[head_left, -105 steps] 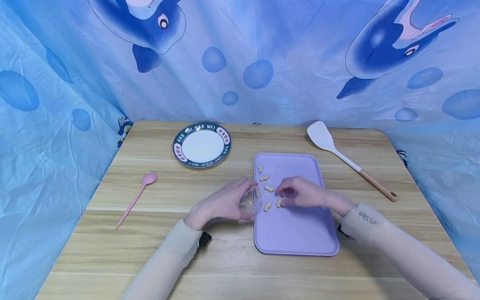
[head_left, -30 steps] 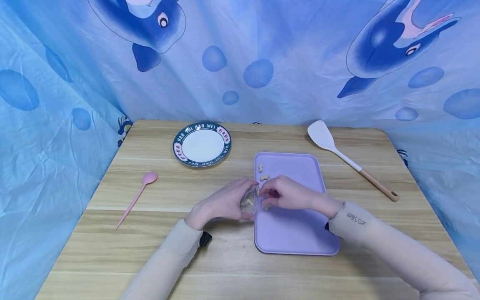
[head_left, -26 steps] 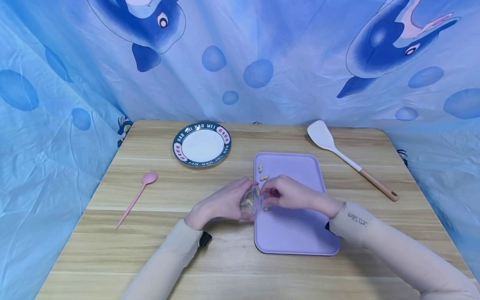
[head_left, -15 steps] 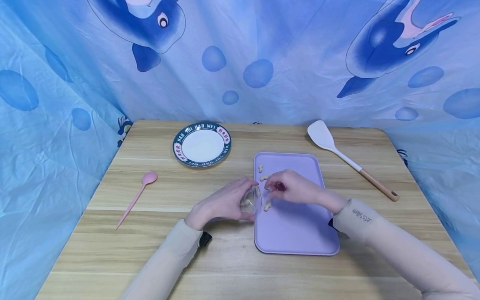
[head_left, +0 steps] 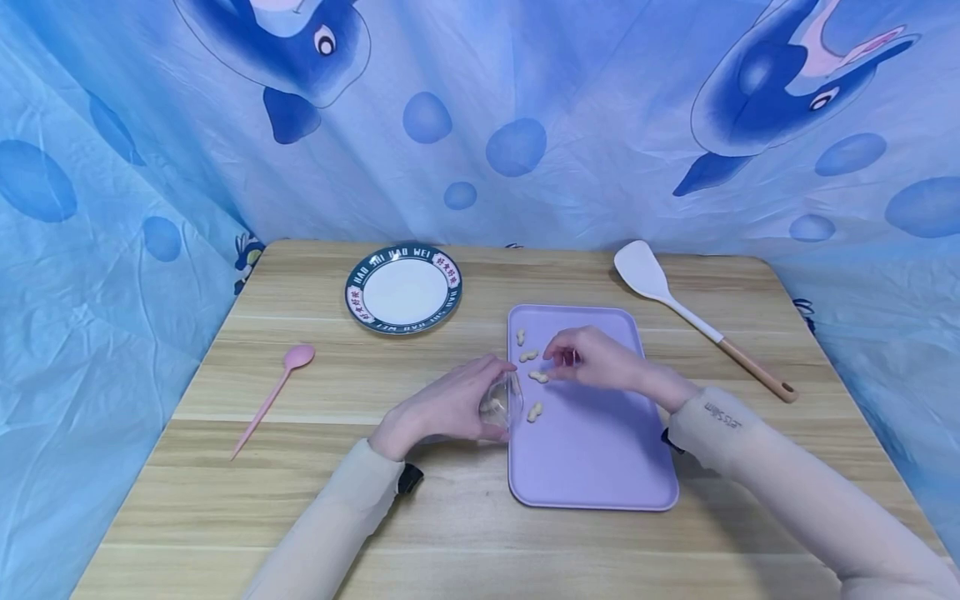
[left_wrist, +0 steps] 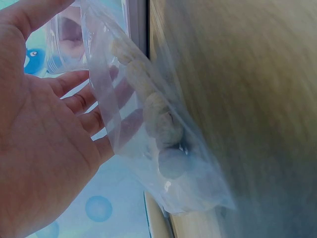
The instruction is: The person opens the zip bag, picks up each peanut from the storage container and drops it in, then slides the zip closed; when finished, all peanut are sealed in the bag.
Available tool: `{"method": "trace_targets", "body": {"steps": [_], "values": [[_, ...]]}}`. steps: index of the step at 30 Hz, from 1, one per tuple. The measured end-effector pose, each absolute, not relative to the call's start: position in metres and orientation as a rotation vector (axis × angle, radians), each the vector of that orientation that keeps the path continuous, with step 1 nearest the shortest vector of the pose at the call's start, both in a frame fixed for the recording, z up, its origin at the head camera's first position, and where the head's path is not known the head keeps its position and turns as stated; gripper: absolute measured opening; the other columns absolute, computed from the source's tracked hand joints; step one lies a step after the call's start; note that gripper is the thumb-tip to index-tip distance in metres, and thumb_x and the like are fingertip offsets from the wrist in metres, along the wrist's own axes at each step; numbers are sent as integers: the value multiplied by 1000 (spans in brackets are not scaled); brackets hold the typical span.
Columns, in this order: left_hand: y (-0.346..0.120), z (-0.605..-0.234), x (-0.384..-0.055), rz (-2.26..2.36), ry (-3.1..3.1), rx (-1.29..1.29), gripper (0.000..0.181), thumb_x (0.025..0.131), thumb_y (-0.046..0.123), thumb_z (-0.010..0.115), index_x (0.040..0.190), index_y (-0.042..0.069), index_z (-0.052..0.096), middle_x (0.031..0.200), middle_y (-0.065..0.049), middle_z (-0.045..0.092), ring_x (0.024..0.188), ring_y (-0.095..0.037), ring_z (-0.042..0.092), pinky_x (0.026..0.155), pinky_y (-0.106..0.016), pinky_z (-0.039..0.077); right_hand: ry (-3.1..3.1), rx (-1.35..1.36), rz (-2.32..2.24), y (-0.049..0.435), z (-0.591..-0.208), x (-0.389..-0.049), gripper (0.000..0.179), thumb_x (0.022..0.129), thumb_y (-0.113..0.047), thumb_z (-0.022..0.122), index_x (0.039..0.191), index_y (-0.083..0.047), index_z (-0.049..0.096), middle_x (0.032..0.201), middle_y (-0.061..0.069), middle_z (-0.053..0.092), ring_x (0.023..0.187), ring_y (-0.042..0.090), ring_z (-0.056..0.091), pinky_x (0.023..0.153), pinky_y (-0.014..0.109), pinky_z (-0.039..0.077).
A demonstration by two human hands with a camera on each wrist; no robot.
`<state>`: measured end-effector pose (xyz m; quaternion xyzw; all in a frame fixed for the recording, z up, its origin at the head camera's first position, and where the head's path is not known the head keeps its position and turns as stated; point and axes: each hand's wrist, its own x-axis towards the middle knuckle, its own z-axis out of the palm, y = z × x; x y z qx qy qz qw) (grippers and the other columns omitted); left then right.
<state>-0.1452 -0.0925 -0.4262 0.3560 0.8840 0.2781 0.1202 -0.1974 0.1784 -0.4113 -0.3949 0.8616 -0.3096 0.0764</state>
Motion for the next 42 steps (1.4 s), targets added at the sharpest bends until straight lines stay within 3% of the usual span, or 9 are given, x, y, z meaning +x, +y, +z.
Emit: {"method": "trace_targets", "body": {"steps": [10, 18, 31, 42], "values": [[-93, -425, -145, 822, 2575, 1025, 92, 70, 38, 89, 145, 9, 45, 133, -3, 53, 122, -18, 51, 109, -38, 39, 2557, -1132, -835, 173, -424, -196, 18, 82, -8, 81, 95, -1, 71, 77, -1, 64, 72, 13, 59, 69, 27, 51], [-92, -424, -145, 815, 2575, 1022, 91, 71, 38, 89, 145, 9, 45, 134, -3, 53, 123, -18, 51, 109, -38, 39, 2595, -1109, -781, 171, -432, -197, 11, 84, -8, 79, 92, -5, 72, 73, -7, 61, 68, 6, 54, 65, 25, 49], [-93, -424, -145, 828, 2566, 1038, 92, 70, 39, 89, 145, 8, 45, 134, -4, 53, 123, -19, 51, 109, -39, 39, 2605, -1074, -784, 171, -433, -195, 5, 86, -8, 77, 87, -10, 72, 71, -9, 60, 66, 6, 52, 62, 24, 47], [-93, -425, -145, 806, 2571, 1030, 93, 71, 39, 89, 147, 7, 44, 134, -4, 53, 123, -19, 50, 110, -39, 38, 2647, -1129, -872, 174, -412, -190, 8, 83, -3, 78, 88, -6, 73, 73, -8, 64, 66, 5, 55, 61, 25, 50]]}}
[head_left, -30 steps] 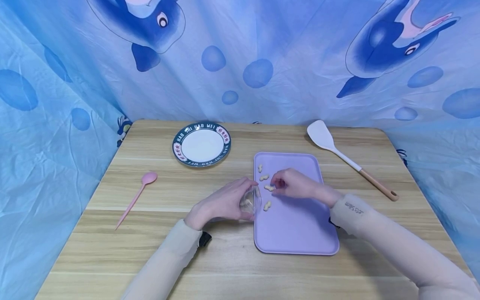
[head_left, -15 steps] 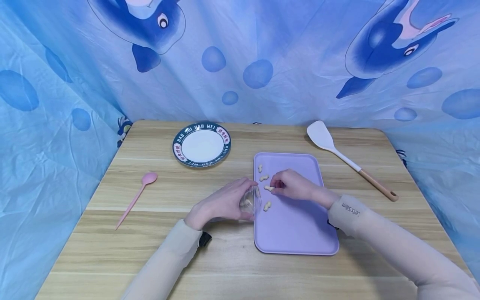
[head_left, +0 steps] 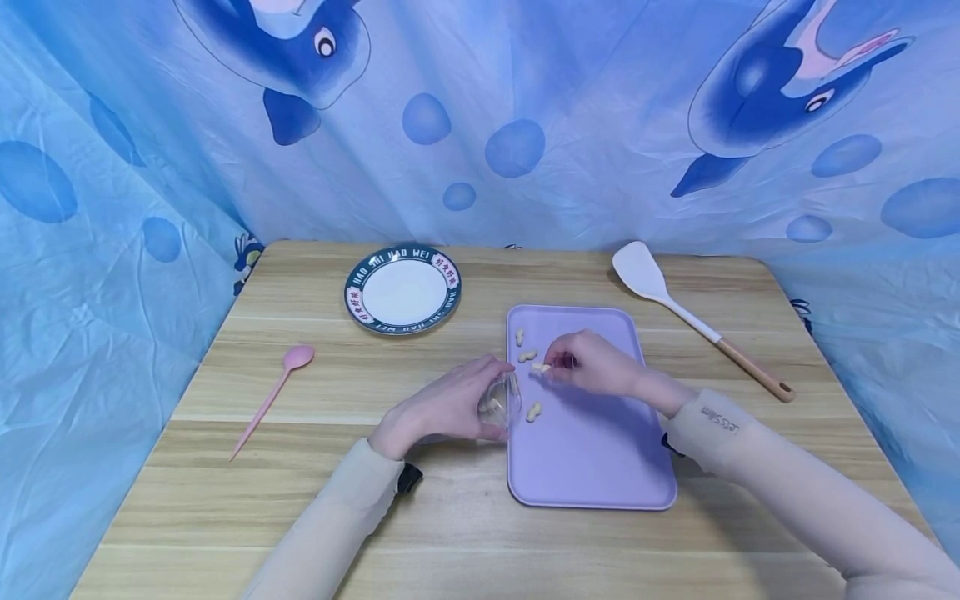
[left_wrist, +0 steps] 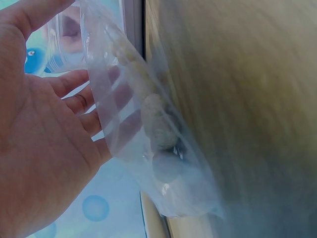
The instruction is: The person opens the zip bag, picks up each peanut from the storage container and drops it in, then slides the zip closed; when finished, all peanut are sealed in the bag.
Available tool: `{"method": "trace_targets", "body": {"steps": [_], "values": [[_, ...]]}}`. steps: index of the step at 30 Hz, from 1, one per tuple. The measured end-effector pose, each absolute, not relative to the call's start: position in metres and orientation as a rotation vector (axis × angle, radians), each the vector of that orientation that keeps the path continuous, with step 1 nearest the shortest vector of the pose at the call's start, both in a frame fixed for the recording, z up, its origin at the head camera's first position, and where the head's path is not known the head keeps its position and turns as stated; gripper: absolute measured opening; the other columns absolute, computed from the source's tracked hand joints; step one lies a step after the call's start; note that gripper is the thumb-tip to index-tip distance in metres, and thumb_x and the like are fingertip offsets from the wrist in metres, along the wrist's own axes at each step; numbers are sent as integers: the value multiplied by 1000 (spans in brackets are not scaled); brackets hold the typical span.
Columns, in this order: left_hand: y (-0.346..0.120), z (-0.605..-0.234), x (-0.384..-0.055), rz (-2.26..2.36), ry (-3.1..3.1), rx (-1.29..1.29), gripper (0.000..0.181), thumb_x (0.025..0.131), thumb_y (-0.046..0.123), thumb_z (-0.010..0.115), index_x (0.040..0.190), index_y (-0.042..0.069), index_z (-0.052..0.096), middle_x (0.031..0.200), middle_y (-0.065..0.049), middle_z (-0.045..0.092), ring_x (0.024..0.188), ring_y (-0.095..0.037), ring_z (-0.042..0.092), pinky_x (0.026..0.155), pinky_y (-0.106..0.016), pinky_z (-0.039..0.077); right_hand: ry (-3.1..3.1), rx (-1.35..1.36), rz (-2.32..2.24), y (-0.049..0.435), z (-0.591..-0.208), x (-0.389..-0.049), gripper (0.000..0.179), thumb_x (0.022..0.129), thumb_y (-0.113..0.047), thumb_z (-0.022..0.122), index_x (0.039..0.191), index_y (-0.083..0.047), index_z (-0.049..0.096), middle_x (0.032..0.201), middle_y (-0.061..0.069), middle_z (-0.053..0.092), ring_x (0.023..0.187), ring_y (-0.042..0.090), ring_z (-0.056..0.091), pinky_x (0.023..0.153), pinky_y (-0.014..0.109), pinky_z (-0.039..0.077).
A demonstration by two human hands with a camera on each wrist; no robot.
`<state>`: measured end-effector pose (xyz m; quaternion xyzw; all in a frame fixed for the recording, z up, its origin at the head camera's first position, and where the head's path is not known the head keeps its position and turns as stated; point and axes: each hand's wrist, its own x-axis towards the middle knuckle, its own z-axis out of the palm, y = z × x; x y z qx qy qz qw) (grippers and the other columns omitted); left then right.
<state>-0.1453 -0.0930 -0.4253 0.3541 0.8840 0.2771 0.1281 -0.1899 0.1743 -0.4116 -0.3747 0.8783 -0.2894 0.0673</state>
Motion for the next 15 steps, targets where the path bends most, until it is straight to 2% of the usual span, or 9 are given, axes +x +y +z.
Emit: {"method": "trace_targets", "body": {"steps": [8, 15], "values": [[-93, -426, -146, 790, 2578, 1024, 94, 71, 41, 88, 147, 8, 43, 136, -4, 52, 126, -21, 50, 110, -40, 38, 2623, -1219, -901, 167, -396, -179, 9, 83, -3, 78, 89, -8, 74, 76, -9, 64, 71, 6, 57, 66, 28, 53], [-93, -426, -146, 792, 2577, 1014, 94, 71, 40, 89, 147, 9, 43, 136, -3, 52, 125, -21, 50, 109, -41, 39, 2532, -1251, -918, 154, -400, -167, 7, 85, -5, 77, 88, -10, 73, 74, -10, 60, 68, 5, 54, 61, 26, 51]]}}
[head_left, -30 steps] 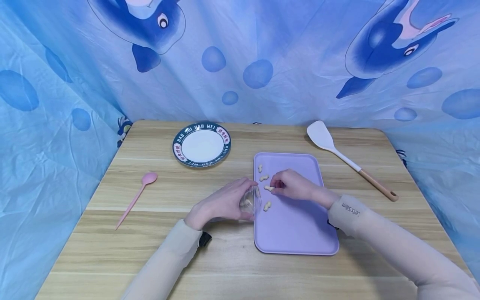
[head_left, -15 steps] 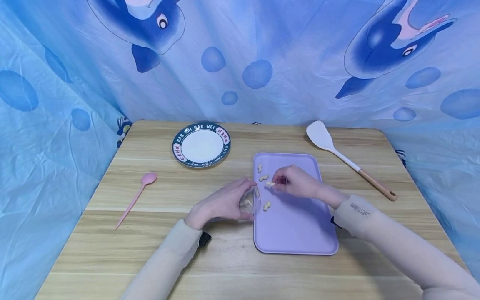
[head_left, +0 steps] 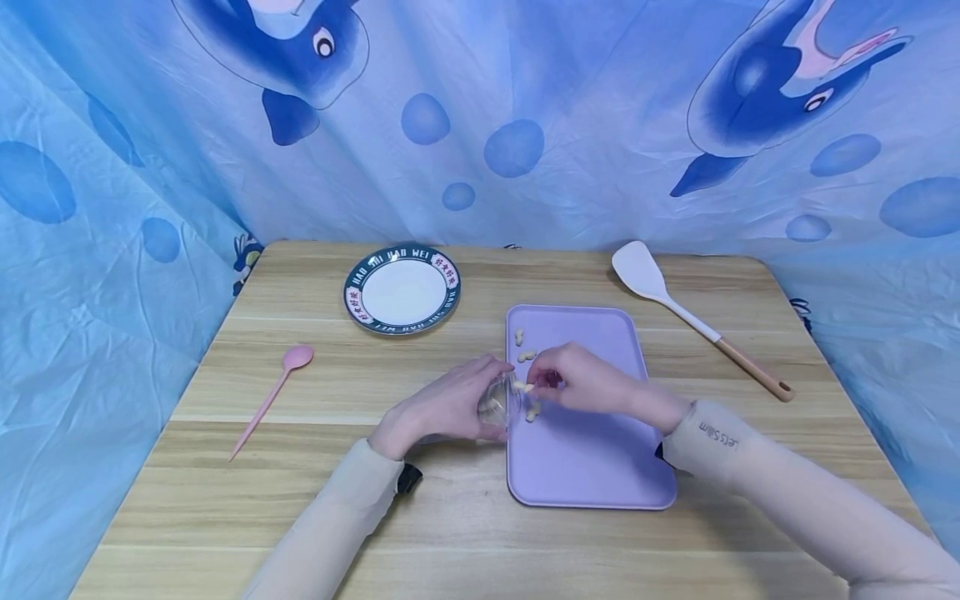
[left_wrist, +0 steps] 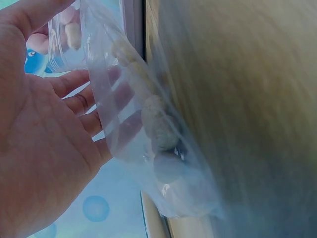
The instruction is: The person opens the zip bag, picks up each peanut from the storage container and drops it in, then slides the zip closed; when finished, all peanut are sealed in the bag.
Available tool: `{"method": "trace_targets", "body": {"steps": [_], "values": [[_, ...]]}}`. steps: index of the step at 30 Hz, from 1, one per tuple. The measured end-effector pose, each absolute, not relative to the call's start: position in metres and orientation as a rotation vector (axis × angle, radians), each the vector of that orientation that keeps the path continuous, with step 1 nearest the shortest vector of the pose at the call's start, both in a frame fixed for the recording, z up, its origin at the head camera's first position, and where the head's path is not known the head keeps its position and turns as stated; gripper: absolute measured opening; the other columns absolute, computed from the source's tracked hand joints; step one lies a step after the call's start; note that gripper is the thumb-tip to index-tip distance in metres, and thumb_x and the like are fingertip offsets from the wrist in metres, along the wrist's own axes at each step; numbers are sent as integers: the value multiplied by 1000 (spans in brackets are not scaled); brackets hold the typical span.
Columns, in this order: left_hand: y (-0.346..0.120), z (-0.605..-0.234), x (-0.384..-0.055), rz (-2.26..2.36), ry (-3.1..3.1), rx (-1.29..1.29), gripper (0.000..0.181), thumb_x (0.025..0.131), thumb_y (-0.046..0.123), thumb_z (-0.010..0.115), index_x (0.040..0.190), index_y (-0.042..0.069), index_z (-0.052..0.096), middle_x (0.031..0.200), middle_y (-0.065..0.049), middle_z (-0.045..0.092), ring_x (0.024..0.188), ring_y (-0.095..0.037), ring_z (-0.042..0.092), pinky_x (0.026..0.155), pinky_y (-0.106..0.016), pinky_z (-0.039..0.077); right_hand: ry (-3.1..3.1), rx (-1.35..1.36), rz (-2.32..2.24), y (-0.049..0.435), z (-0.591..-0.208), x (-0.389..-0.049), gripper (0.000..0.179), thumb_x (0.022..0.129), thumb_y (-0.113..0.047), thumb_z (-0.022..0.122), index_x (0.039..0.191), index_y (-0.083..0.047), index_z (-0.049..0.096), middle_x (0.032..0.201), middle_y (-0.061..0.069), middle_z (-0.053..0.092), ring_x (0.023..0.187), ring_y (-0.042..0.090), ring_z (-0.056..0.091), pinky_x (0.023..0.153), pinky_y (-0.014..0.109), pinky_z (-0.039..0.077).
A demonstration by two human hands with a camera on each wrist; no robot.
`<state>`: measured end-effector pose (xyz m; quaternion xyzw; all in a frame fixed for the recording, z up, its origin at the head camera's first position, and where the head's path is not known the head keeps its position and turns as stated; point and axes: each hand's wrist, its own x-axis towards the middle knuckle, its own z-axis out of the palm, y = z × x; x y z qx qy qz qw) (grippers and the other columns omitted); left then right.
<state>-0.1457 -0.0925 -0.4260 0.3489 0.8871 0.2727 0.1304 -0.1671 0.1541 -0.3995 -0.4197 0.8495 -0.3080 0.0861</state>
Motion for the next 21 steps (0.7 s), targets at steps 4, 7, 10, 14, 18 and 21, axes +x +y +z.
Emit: {"method": "trace_targets", "body": {"steps": [4, 7, 10, 14, 18, 21], "values": [[-93, -426, -145, 786, 2580, 1020, 94, 71, 41, 88, 148, 10, 43, 138, -3, 51, 127, -21, 49, 110, -42, 37, 2525, -1241, -912, 147, -406, -163, 8, 84, -7, 77, 86, -12, 72, 73, -11, 59, 66, 6, 54, 58, 23, 49], [-93, -426, -145, 791, 2580, 1026, 94, 72, 41, 88, 148, 9, 43, 137, -3, 52, 126, -20, 49, 110, -42, 38, 2531, -1227, -894, 143, -410, -161, 9, 83, -8, 79, 86, -13, 71, 73, -11, 59, 66, 5, 53, 57, 23, 48], [-93, -426, -145, 801, 2578, 1033, 94, 72, 41, 88, 147, 9, 43, 135, -3, 52, 123, -19, 51, 108, -41, 39, 2545, -1215, -872, 141, -413, -161, 11, 83, -11, 81, 85, -15, 70, 73, -12, 59, 65, 3, 53, 56, 23, 49], [-93, -426, -145, 805, 2578, 1041, 94, 71, 41, 88, 147, 8, 43, 135, -4, 52, 121, -18, 51, 106, -40, 41, 2549, -1214, -865, 140, -414, -160, 11, 83, -14, 81, 85, -16, 70, 73, -13, 59, 65, 3, 53, 56, 23, 49], [-93, -427, -145, 802, 2576, 1031, 96, 71, 41, 88, 148, 9, 43, 138, -4, 51, 124, -19, 50, 109, -42, 38, 2548, -1210, -879, 142, -411, -160, 10, 83, -12, 81, 86, -15, 72, 74, -12, 60, 66, 4, 54, 58, 23, 50], [-93, -427, -145, 796, 2576, 1018, 96, 71, 42, 88, 149, 10, 42, 141, -5, 50, 128, -21, 48, 112, -44, 35, 2559, -1205, -887, 144, -410, -161, 9, 83, -11, 80, 87, -14, 72, 74, -12, 61, 67, 4, 54, 59, 24, 50]]}}
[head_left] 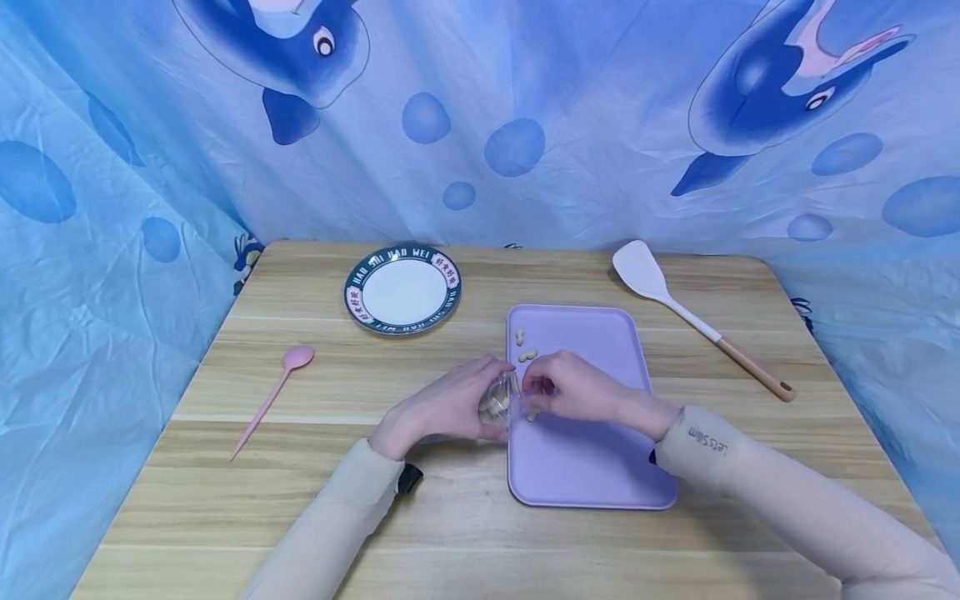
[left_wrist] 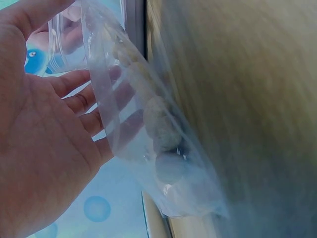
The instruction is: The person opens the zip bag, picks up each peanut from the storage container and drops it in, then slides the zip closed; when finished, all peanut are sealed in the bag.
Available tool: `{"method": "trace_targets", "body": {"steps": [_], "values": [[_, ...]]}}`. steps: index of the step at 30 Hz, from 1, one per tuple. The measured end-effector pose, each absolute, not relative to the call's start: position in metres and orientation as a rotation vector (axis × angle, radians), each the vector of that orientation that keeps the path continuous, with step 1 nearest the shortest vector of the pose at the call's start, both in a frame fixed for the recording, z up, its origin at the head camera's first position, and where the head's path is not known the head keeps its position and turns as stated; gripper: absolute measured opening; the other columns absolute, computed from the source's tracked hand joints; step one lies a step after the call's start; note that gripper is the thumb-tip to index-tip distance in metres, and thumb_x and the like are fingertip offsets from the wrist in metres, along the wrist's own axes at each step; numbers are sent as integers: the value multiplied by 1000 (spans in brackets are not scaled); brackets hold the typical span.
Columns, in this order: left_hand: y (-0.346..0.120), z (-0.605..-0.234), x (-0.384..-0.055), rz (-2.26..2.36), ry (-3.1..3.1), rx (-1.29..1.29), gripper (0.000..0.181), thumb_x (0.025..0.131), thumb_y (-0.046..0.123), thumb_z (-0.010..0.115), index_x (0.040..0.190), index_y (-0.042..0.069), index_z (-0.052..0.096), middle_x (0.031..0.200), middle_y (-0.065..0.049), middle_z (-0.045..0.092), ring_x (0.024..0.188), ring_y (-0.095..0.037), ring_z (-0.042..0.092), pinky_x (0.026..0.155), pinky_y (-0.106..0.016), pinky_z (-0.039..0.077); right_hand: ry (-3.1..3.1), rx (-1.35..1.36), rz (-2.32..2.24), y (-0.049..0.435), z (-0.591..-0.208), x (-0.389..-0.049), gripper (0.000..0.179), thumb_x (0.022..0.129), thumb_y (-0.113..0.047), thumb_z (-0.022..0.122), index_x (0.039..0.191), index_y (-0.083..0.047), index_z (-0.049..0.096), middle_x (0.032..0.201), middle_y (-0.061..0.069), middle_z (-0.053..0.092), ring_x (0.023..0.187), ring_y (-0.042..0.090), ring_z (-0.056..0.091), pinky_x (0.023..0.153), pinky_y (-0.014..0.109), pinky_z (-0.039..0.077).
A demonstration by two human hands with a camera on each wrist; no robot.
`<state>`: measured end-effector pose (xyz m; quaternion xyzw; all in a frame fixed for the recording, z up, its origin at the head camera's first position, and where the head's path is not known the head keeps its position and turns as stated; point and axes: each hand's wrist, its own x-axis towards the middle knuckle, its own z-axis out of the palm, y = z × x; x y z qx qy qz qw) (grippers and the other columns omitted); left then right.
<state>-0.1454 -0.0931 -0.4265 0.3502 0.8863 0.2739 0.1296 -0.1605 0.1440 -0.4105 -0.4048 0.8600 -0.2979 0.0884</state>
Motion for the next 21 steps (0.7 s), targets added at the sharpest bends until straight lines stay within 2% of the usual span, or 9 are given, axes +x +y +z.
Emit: {"method": "trace_targets", "body": {"steps": [5, 14, 21], "values": [[-93, -426, -145, 787, 2576, 1007, 97, 71, 42, 88, 149, 10, 42, 143, -5, 49, 131, -22, 46, 113, -45, 33, 2578, -1200, -891, 148, -411, -163, 8, 84, -10, 80, 87, -13, 72, 75, -12, 61, 67, 4, 55, 60, 24, 50], [-93, -425, -144, 801, 2576, 1019, 95, 70, 41, 89, 147, 8, 44, 133, -4, 53, 120, -19, 51, 108, -42, 39, 2602, -1180, -900, 154, -409, -170, 7, 84, -8, 78, 88, -10, 72, 73, -11, 61, 66, 4, 54, 59, 24, 50], [-93, -425, -145, 810, 2572, 1029, 95, 70, 41, 89, 147, 8, 44, 132, -3, 53, 117, -17, 52, 107, -41, 40, 2645, -1135, -905, 163, -410, -181, 7, 85, -8, 78, 88, -9, 72, 73, -9, 63, 67, 5, 56, 61, 24, 51]]}}
